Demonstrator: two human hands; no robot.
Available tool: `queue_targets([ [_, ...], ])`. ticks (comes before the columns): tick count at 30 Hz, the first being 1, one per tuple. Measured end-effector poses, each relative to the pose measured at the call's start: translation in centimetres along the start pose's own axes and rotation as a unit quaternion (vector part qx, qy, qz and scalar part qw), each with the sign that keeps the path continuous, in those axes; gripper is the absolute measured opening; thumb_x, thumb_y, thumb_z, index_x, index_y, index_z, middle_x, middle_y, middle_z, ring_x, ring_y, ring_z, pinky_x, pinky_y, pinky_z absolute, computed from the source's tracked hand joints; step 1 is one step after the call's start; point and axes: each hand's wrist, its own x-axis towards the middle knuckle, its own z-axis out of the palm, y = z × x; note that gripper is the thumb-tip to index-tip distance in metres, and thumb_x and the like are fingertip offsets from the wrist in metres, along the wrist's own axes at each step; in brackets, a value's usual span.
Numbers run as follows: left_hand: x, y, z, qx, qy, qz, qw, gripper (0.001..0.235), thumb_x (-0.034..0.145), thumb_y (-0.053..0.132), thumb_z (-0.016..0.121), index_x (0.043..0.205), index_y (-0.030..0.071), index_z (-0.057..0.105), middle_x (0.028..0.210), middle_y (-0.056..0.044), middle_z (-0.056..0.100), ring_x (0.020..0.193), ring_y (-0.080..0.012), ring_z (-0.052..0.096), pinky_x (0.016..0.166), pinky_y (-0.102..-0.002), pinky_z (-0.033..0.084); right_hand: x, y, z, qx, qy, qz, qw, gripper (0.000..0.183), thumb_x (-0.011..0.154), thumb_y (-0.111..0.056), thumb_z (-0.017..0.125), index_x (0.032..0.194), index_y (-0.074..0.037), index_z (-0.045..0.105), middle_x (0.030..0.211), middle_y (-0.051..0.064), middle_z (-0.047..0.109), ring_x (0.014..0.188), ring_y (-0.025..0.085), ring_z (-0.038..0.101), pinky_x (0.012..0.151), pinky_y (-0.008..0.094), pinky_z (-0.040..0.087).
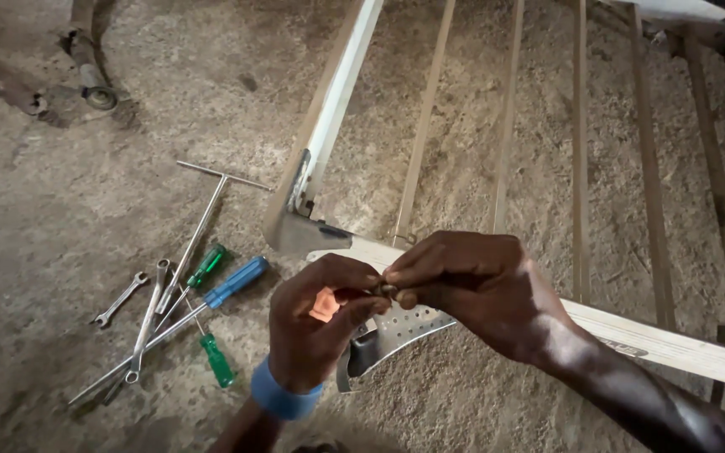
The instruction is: Assemble or repair a white metal frame using bolts and hand tools.
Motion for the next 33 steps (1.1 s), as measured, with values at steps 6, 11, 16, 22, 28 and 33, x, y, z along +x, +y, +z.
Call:
queue_targets([
  [6, -0.2, 1.9, 0.5, 0.146, 0.019, 0.073, 0.986, 0.017, 0.091, -0.002, 0.077, 0.105, -0.001, 0.068, 0.106, -0.013, 0.073, 0.097, -0.0182, 0.076, 0.083, -0.03, 0.064, -0.3, -1.1, 0.4, -0.074, 0.018, -0.073, 0.994, 0.011, 0.087, -0.009, 0.075, 0.097, -0.009, 0.08, 0.098, 0.006, 0.082, 0.084, 0.011, 0.081, 0.069, 0.025, 0.064],
  [11, -0.5, 2.8, 1.1, 0.274, 0.042, 0.15, 0.949, 0.019, 0.085, 0.0, 0.082, 0.099, 0.003, 0.07, 0.099, -0.012, 0.076, 0.091, -0.0197, 0.076, 0.076, -0.03, 0.061, -0.6, -1.9, 0.7, -0.065, 0.01, -0.033, 0.997, 0.011, 0.087, -0.009, 0.075, 0.097, -0.007, 0.078, 0.088, 0.004, 0.08, 0.075, 0.008, 0.08, 0.064, 0.024, 0.064],
  [16, -0.5, 2.7, 1.2, 0.264, 0.034, 0.151, 0.952, 0.016, 0.088, 0.0, 0.081, 0.098, 0.003, 0.069, 0.099, -0.011, 0.076, 0.087, -0.0185, 0.077, 0.07, -0.028, 0.063, -0.7, -1.6, 1.1, -0.099, 0.016, -0.012, 0.995, 0.008, 0.088, -0.012, 0.074, 0.094, -0.007, 0.077, 0.08, 0.003, 0.078, 0.069, 0.007, 0.078, 0.058, 0.024, 0.062],
  [22, -0.7, 3.2, 1.8, 0.258, 0.041, 0.16, 0.952, 0.016, 0.088, -0.001, 0.081, 0.095, 0.003, 0.067, 0.099, -0.012, 0.076, 0.088, -0.0191, 0.079, 0.071, -0.029, 0.064, -1.0, -0.5, 1.7, -0.147, 0.044, -0.02, 0.988, 0.02, 0.093, -0.023, 0.07, 0.081, -0.007, 0.073, 0.068, 0.002, 0.075, 0.053, 0.005, 0.071, 0.043, 0.023, 0.056],
  [28, -0.4, 3.6, 1.7, 0.281, 0.025, 0.157, 0.946, 0.016, 0.088, -0.001, 0.081, 0.097, 0.003, 0.068, 0.101, -0.013, 0.075, 0.089, -0.0197, 0.079, 0.072, -0.028, 0.065, -0.8, 2.4, 1.9, -0.227, 0.046, 0.078, 0.97, 0.044, 0.097, -0.041, 0.058, 0.067, -0.01, 0.065, 0.052, 0.003, 0.066, 0.038, 0.012, 0.053, 0.033, 0.031, 0.041],
  [33, -0.5, 2.8, 1.3, 0.268, 0.023, 0.143, 0.953, 0.019, 0.085, -0.001, 0.081, 0.099, 0.002, 0.068, 0.101, -0.013, 0.076, 0.09, -0.0197, 0.079, 0.074, -0.029, 0.063, -1.0, 2.6, 1.5, -0.215, 0.006, -0.008, 0.977, 0.051, 0.104, -0.041, 0.039, 0.069, -0.011, 0.06, 0.054, -0.002, 0.058, 0.04, 0.008, 0.049, 0.035, 0.028, 0.044],
])
